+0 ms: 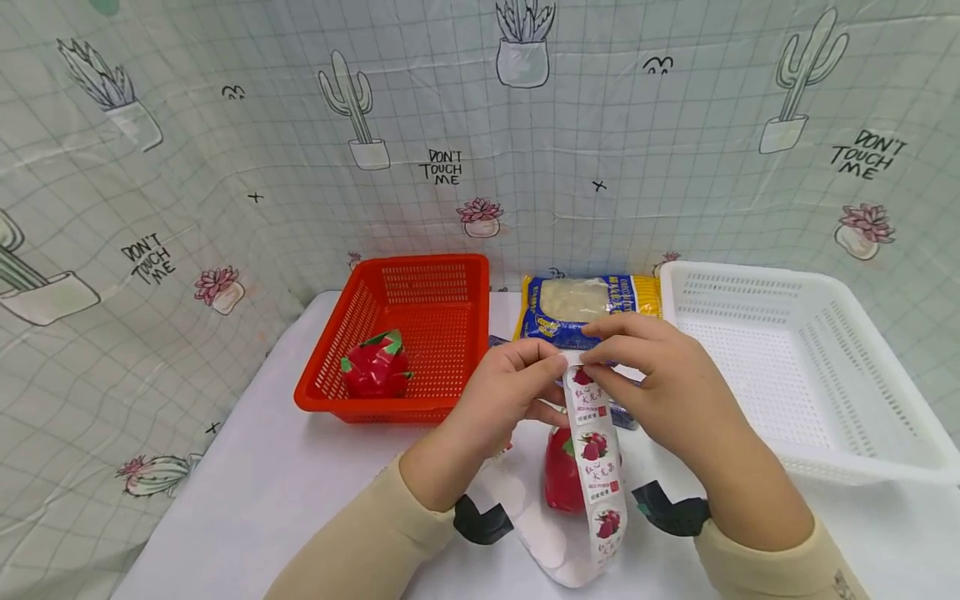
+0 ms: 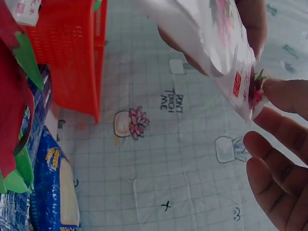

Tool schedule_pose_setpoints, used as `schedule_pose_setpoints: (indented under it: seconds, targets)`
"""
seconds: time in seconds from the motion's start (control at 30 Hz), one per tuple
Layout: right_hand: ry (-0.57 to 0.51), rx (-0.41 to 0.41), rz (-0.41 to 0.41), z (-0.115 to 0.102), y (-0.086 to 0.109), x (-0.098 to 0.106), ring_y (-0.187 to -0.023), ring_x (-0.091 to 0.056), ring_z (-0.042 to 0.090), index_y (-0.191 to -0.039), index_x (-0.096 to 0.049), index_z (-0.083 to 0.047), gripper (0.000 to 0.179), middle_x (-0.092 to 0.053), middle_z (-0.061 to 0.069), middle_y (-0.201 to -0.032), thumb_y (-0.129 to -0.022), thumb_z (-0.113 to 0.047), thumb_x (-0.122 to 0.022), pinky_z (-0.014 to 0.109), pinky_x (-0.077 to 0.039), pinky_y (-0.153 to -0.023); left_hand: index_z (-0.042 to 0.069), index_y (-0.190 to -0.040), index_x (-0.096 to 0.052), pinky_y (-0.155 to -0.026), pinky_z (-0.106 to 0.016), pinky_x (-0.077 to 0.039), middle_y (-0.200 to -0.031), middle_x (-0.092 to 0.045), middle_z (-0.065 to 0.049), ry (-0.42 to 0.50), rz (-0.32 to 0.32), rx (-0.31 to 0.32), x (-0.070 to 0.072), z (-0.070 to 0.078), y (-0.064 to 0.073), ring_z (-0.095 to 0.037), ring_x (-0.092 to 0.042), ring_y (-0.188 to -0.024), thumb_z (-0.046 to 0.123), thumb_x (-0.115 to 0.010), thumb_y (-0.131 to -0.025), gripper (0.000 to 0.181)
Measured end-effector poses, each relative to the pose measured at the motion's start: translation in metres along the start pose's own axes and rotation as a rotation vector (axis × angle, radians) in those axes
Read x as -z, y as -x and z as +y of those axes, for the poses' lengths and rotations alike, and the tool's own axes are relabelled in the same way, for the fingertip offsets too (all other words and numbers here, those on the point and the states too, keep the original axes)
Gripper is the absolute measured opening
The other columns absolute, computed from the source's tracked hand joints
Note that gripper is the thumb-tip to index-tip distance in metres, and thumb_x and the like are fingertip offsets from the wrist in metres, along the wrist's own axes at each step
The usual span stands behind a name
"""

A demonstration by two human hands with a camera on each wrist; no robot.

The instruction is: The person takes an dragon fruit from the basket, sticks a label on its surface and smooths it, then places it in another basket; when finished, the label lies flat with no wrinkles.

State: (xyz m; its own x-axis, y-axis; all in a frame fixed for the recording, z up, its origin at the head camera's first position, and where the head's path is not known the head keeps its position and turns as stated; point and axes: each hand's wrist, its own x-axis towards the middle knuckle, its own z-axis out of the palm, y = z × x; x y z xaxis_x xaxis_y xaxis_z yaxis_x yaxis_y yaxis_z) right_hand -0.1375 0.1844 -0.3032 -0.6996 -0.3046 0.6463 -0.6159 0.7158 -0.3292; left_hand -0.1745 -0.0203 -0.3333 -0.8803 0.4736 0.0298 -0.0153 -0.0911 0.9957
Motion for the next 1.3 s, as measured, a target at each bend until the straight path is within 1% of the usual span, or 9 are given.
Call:
schedule_pose_setpoints:
  seconds: [0.27,0.43,0.57,0.77,0.87,1.0,1.1,1.2,1.3]
  targets:
    - [-0.070,0.023,0.006,0.004,0.001,0.008,-0.102,-0.070,0.011,-0.098,-0.081,-0.016,0.029,-0.076,-0.004,-0.108,-0.080,0.007,-0.087,0.007,-0.051,-0.086,-0.004,-0.113,-0.068,-0.071,-0.036,-0.067,-0.101,-0.076,-0.018,0.002,0.039,-0.015,0.002,-0.003,-0.003,-0.016,-0.077,-0.075,0.020,-0.061,-0.108,0.025]
    - [-0.186,-0.071,0.073,0.001,0.001,0.021,-0.094,-0.065,-0.002,-0.101,-0.079,-0.014,0.025,-0.076,-0.004,-0.103,-0.088,0.008,-0.079,0.006,-0.053,-0.081,-0.001,-0.114,-0.069,-0.073,-0.041,-0.068,-0.108,-0.075,-0.025,-0.040,0.072,0.014,0.003,-0.002,-0.007,-0.023,-0.080,-0.079,0.021,-0.061,-0.108,0.025]
    - [-0.277,-0.180,0.136,0.000,0.002,0.031,-0.087,-0.068,-0.005,-0.100,-0.078,-0.009,0.020,-0.074,-0.012,-0.097,-0.092,0.009,-0.075,0.006,-0.055,-0.079,0.004,-0.107,-0.071,-0.072,-0.040,-0.068,-0.105,-0.075,-0.018,-0.132,0.085,0.065,0.003,-0.003,-0.009,-0.027,-0.081,-0.086,0.023,-0.062,-0.108,0.020]
    - [-0.402,-0.295,0.231,0.004,0.006,0.046,-0.079,-0.074,0.002,-0.101,-0.075,0.002,0.015,-0.076,-0.013,-0.091,-0.092,0.013,-0.072,0.011,-0.059,-0.075,0.017,-0.094,-0.076,-0.071,-0.027,-0.063,-0.087,-0.073,-0.001,-0.488,-0.012,0.107,-0.005,-0.009,-0.006,-0.014,-0.070,-0.081,0.026,-0.068,-0.104,0.016]
    - [-0.447,-0.302,0.260,0.007,0.007,0.052,-0.077,-0.075,0.005,-0.101,-0.073,0.007,0.013,-0.077,-0.007,-0.091,-0.092,0.016,-0.070,0.013,-0.061,-0.076,0.021,-0.100,-0.082,-0.071,-0.023,-0.058,-0.091,-0.074,0.005,-0.752,-0.177,0.070,-0.013,-0.013,-0.003,-0.010,-0.065,-0.085,0.032,-0.071,-0.103,0.015]
    - [-0.411,-0.310,0.243,0.008,0.007,0.056,-0.077,-0.075,0.003,-0.101,-0.072,0.006,0.012,-0.076,-0.010,-0.091,-0.093,0.014,-0.070,0.013,-0.061,-0.075,0.031,-0.126,-0.080,-0.076,-0.016,-0.054,-0.120,-0.073,0.010,-1.070,-0.375,-0.066,-0.023,-0.020,-0.001,-0.009,-0.060,-0.110,0.041,-0.076,-0.099,0.029]
    - [-0.363,-0.320,0.209,0.009,0.007,0.055,-0.079,-0.075,0.001,-0.101,-0.074,0.001,0.012,-0.076,-0.013,-0.091,-0.093,0.011,-0.072,0.012,-0.060,-0.075,0.042,-0.136,-0.072,-0.079,-0.019,-0.056,-0.140,-0.064,0.006,-1.213,-0.343,-0.100,-0.026,-0.026,0.001,-0.017,-0.051,-0.126,0.045,-0.082,-0.093,0.045]
    - [-0.337,-0.321,0.164,0.010,0.008,0.053,-0.080,-0.074,-0.001,-0.101,-0.076,-0.004,0.015,-0.076,-0.016,-0.091,-0.093,0.008,-0.074,0.010,-0.059,-0.074,0.050,-0.141,-0.065,-0.081,-0.027,-0.061,-0.154,-0.053,0.005,-1.266,-0.319,-0.019,-0.027,-0.032,0.002,-0.023,-0.050,-0.132,0.044,-0.089,-0.086,0.060]
    - [-0.284,-0.326,0.118,0.013,0.010,0.051,-0.080,-0.073,-0.004,-0.102,-0.077,-0.009,0.015,-0.075,-0.021,-0.092,-0.094,0.004,-0.075,0.008,-0.057,-0.074,0.051,-0.145,-0.061,-0.084,-0.034,-0.064,-0.159,-0.048,0.006,-1.293,-0.361,0.063,-0.027,-0.038,0.001,-0.023,-0.057,-0.130,0.044,-0.094,-0.079,0.074]
